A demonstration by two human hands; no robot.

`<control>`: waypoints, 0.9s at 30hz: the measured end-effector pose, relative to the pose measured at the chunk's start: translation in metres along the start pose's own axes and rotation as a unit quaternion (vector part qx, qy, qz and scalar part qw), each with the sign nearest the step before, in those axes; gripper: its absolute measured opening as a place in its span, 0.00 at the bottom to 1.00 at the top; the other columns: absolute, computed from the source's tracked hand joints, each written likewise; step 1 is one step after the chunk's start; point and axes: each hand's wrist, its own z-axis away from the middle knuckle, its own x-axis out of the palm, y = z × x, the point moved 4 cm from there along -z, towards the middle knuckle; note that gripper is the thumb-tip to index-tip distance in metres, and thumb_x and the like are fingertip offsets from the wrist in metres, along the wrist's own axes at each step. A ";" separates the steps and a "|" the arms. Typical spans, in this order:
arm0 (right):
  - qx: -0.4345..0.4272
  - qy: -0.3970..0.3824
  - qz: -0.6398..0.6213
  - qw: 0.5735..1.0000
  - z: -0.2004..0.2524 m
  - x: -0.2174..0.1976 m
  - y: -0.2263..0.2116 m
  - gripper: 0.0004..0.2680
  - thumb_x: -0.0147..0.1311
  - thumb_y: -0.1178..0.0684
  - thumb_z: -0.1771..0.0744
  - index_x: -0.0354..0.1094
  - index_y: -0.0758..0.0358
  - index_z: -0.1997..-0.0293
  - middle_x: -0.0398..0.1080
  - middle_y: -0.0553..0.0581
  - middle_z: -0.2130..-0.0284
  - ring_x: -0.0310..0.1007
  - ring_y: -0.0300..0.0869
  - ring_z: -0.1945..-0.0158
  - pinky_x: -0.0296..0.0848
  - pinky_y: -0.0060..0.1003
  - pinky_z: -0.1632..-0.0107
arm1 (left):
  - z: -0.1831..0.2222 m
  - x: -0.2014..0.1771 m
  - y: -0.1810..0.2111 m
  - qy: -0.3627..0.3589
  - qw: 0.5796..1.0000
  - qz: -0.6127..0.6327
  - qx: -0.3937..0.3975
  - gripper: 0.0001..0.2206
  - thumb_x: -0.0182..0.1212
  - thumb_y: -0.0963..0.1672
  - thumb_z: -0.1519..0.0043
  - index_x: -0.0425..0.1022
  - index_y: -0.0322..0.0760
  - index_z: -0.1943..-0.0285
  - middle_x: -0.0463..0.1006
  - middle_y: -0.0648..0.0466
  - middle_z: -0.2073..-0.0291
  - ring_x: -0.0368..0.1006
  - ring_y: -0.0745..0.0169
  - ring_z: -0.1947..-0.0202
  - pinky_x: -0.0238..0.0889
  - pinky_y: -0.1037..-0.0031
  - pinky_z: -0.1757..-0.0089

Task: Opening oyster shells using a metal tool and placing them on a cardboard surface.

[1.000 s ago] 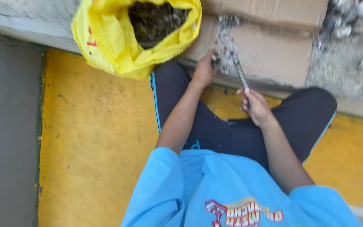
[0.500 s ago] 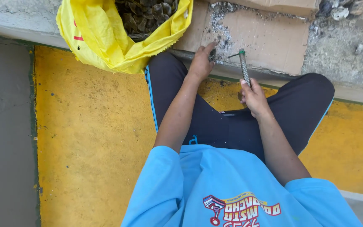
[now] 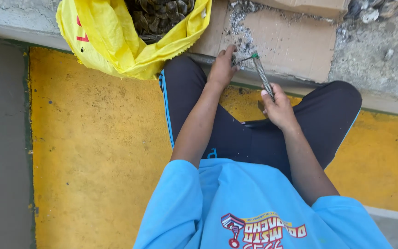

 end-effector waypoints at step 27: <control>-0.066 0.054 0.297 0.951 -0.008 -0.006 -0.011 0.15 0.46 0.43 0.28 0.66 0.54 0.37 0.75 0.71 0.62 0.73 0.68 0.55 0.71 0.59 0.52 | 0.005 -0.005 0.003 0.011 0.997 -0.075 -0.011 0.24 0.72 0.42 0.48 0.74 0.47 0.40 0.77 0.46 0.49 0.76 0.41 0.49 0.69 0.59 0.49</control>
